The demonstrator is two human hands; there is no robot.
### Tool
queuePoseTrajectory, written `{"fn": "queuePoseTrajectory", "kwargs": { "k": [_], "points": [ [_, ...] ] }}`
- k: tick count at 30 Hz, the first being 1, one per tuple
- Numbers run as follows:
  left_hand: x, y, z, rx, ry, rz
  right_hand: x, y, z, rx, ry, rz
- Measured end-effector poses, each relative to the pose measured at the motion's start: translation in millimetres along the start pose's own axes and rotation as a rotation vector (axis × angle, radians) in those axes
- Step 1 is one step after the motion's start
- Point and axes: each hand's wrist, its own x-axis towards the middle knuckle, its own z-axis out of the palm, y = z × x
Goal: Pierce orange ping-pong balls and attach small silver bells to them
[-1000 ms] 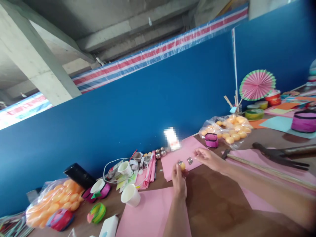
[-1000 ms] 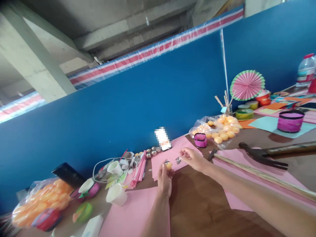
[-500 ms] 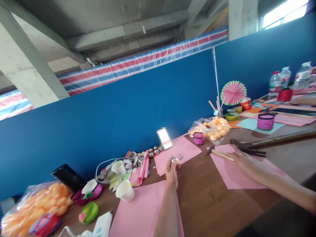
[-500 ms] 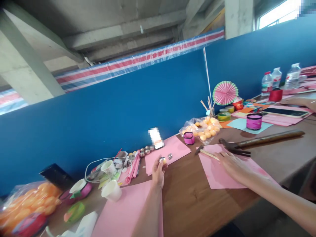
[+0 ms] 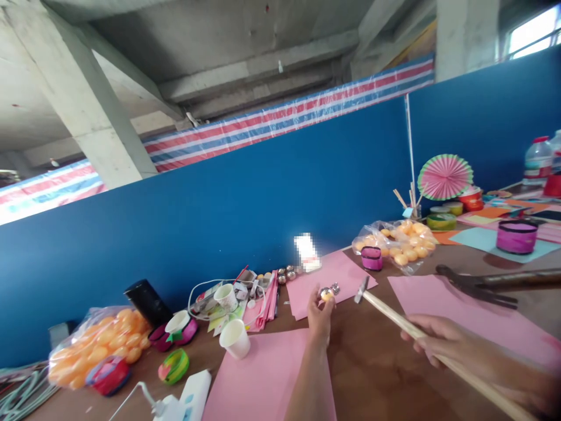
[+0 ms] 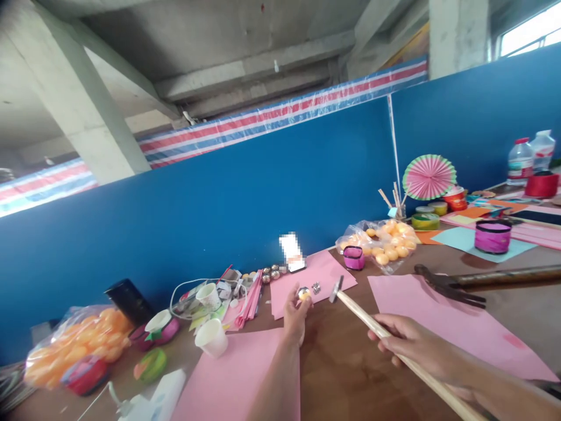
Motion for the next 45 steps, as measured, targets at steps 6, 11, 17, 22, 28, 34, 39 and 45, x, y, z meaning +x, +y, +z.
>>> {"fn": "queuePoseTrajectory", "kwargs": {
  "k": [6,11,17,22,28,34,39,45],
  "points": [
    [2,-3,-0.6,0.084,-0.044,0.045,11,-31,9,-0.225,-0.064,-0.16],
    [3,-2,-1.3,0.12,-0.09,0.086,22,-40,26,-0.399,-0.07,-0.338],
    [4,-4,-2.1,0.146,-0.073,0.087,22,-51,30,-0.395,-0.079,-0.343],
    [4,-4,-1.5,0.154,-0.051,0.084,22,-52,30,-0.406,-0.068,-0.32],
    [3,0,-1.4,0.092,-0.071,0.072,25,-52,31,-0.332,-0.105,-0.247],
    [5,-7,-2.7,0.049,-0.047,0.039,31,-42,32,-0.214,-0.096,-0.167],
    [6,-12,-3.6,-0.031,-0.005,0.001,31,-44,34,-0.172,-0.16,-0.162],
    [4,-8,-3.3,-0.038,-0.071,0.001,34,-43,37,-0.143,-0.142,-0.156]
  ]
}}
